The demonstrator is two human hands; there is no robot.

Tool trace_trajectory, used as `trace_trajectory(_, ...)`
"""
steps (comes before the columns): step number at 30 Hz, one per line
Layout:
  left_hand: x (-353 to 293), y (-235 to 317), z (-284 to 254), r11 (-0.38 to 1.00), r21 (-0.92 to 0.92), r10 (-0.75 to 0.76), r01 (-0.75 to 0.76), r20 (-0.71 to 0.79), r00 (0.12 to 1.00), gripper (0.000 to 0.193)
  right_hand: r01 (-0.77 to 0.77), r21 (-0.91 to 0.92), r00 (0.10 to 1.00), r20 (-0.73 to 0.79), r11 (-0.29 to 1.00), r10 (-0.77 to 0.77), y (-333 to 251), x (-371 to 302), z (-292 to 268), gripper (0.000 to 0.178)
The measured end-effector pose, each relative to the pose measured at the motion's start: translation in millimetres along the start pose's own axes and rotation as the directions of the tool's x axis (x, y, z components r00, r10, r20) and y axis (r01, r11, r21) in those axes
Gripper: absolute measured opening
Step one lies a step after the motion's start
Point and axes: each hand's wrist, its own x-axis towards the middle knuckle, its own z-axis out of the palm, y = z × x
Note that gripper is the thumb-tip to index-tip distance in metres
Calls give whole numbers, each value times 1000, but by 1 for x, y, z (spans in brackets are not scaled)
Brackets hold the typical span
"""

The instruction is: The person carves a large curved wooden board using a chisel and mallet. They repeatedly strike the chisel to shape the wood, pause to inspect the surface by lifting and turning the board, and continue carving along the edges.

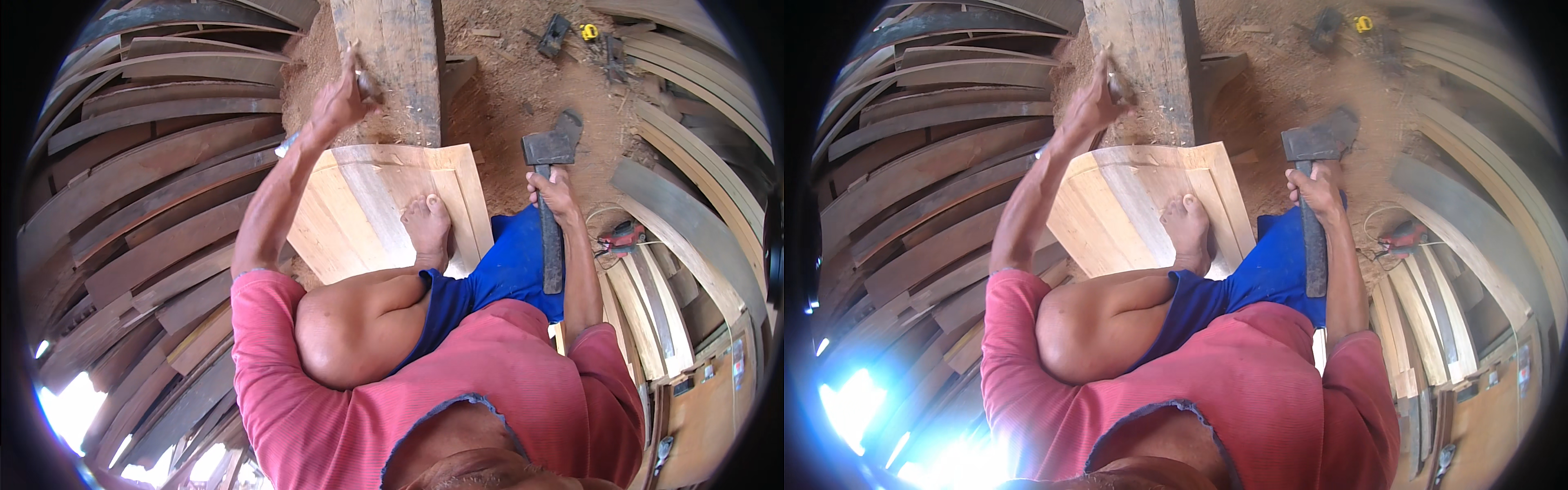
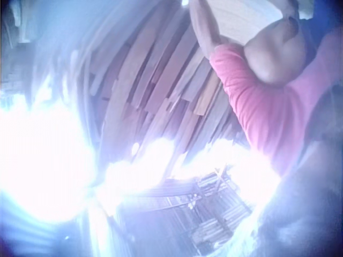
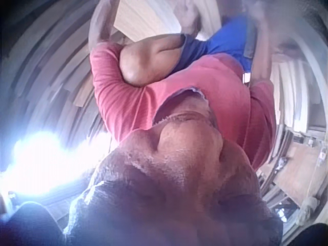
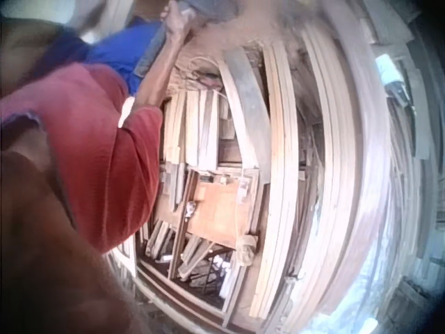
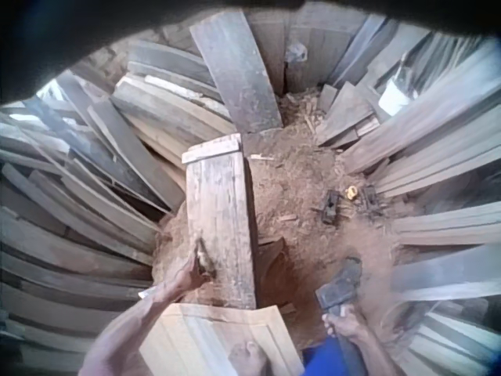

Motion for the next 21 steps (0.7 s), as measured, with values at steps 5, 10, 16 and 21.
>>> trace_trajectory(5, 41, 8, -21, 949, 314, -31, -29, 183, 983, 123, -221, 220, 966, 182, 950, 182, 44, 66, -10, 19)
trace_trajectory(10, 46, 10, -23, 890, 456, -97, 4, 180, 979, 116, -371, 431, 923, 266, 823, 277, 94, 122, -10, 19)
trace_trajectory(16, 49, 25, -27, 895, 443, -125, 51, 140, 982, 121, -397, 297, 912, 230, 868, 338, 107, 152, 1, 18)
trace_trajectory(21, 45, 15, -22, 906, 422, -51, 0, 109, 993, 129, -349, 192, 936, 117, 917, 331, 88, 159, 5, 16)
